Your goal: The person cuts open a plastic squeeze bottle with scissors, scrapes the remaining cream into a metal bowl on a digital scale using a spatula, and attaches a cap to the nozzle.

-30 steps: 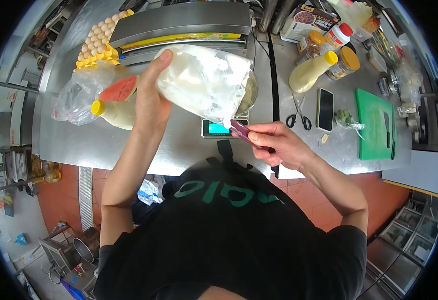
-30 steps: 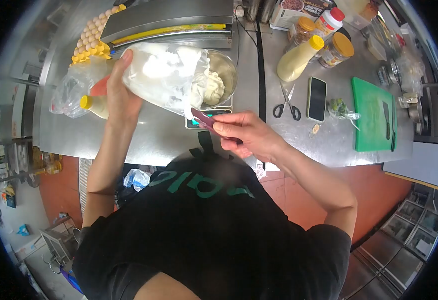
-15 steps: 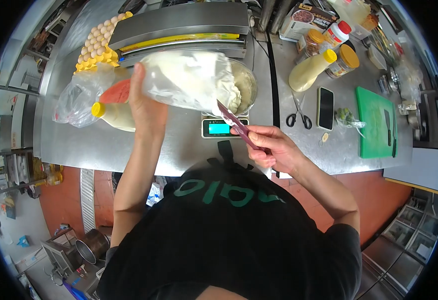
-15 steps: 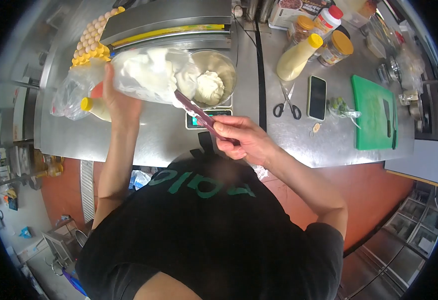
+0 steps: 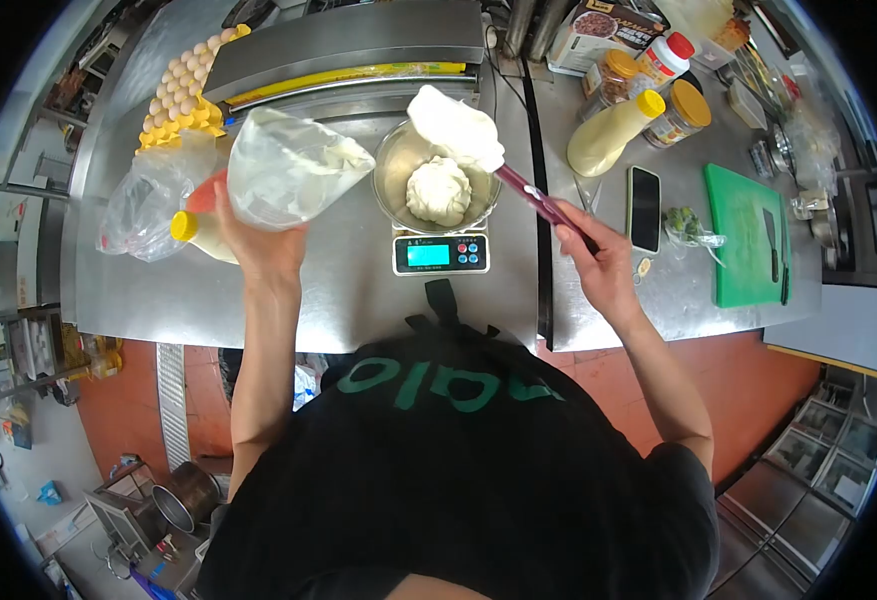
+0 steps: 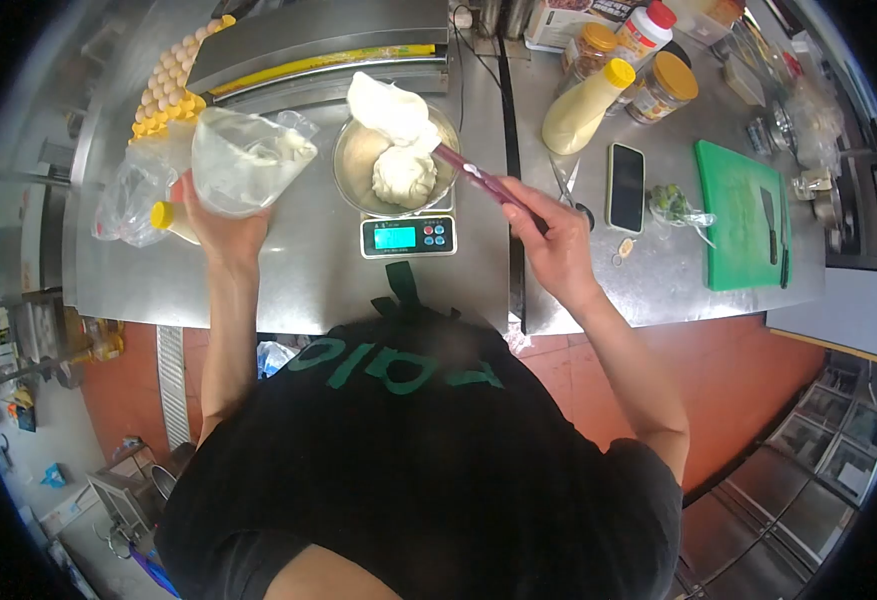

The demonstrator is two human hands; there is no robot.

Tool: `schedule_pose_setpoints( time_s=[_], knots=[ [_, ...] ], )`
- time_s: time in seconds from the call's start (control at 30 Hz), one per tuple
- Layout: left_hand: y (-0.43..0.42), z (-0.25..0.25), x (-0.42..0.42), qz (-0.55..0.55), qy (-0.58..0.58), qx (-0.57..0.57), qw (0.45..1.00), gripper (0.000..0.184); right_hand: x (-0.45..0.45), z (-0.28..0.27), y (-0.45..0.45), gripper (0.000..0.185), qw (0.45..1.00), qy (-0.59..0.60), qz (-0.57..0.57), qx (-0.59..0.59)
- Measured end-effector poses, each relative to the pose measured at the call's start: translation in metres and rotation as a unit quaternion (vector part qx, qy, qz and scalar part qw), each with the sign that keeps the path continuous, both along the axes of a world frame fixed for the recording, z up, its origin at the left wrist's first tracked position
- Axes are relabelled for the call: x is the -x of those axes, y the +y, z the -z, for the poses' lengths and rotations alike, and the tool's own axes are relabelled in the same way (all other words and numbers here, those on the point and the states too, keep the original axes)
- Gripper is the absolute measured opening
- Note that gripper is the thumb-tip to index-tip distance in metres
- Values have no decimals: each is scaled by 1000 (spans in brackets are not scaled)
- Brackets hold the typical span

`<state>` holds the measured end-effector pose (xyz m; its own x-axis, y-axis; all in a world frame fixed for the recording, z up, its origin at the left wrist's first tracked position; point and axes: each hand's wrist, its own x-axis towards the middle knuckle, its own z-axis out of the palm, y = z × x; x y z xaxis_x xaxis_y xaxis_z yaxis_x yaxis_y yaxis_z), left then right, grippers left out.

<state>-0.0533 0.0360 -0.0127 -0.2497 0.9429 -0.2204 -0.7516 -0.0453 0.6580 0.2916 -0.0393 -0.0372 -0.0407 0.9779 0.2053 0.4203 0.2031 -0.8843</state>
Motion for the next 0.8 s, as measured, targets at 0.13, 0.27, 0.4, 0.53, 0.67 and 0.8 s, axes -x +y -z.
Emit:
schedule_pose_setpoints(
  time_s=[0.13, 0.27, 0.4, 0.53, 0.67, 0.8],
  knots=[
    [-8, 38, 7, 136, -157, 15, 978, 56, 4, 14, 5, 47, 933, -335, 23, -131],
    [-19, 58, -7, 242, -276, -21, 930, 61, 16, 21, 0, 54, 926, -340, 22, -160],
    [-21, 60, -27, 177, -246, 69, 950, 63, 23, 29, -4, 53, 942, -296, 70, -143],
    [-24, 48, -41, 178, -212, 59, 959, 64, 25, 39, 0, 43, 945, -303, 41, -118],
    [-23, 41, -42, 187, -203, 60, 959, 62, 33, 18, -1, 40, 965, -229, 74, -105],
    [-23, 40, -42, 179, -191, 65, 963, 61, 32, 16, -9, 42, 976, -177, 96, -77]
  ],
)
